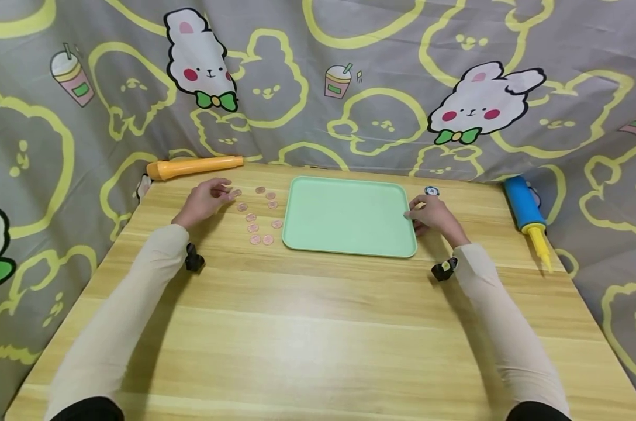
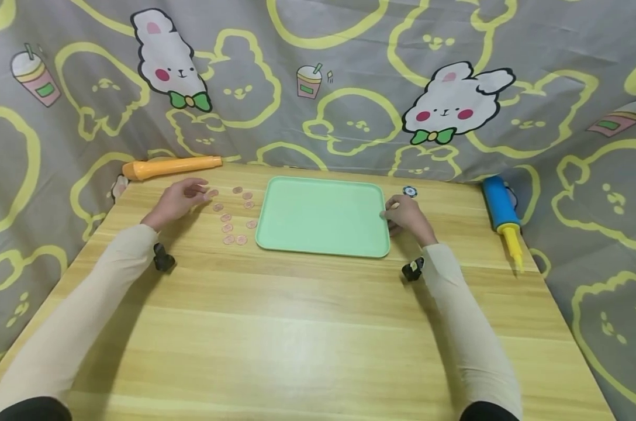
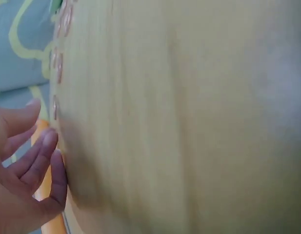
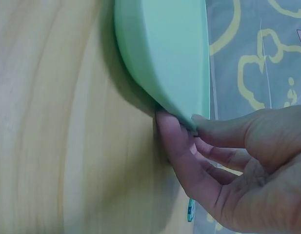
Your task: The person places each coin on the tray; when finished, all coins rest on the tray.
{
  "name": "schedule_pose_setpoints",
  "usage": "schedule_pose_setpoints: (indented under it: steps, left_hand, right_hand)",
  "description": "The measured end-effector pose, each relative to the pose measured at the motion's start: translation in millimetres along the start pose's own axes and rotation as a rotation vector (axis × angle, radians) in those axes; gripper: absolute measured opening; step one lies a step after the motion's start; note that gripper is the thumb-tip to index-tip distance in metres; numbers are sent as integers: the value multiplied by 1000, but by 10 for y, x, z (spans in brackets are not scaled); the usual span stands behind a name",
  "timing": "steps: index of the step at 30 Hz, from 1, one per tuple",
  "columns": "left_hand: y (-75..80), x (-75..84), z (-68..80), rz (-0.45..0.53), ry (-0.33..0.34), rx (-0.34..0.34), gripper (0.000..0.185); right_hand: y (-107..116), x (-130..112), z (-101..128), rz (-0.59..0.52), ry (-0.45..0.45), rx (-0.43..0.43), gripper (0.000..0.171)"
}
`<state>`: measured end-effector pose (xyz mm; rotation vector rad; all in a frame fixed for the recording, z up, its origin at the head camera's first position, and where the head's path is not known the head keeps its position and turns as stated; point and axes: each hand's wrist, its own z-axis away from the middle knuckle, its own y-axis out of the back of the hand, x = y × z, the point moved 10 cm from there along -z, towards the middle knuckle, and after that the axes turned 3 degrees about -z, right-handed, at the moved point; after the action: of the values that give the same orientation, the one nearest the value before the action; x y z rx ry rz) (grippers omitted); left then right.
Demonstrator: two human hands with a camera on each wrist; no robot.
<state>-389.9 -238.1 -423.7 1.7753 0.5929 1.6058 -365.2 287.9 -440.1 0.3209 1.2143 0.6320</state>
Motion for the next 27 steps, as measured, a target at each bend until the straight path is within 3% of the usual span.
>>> schedule_pose_setpoints:
  steps: [5,9,18,27]
  left_hand:
    - [-64,60,-97,-118,-23,-49,44]
    - [-73,130,-137,-196,-63,-39,36]
    - [-68,29,-86,-164,-30,-12,20]
    - [-107,79,-145,-173,-36,-5,18]
  right_hand:
    - [0,7,-10,-32,-3,-11,29]
    - [-26,14,-30,-53,-21,-15,29]
    - [-115,85,-30,-68,-47,-34,33]
    - [-30,113,-56,-52,-78,-37,29]
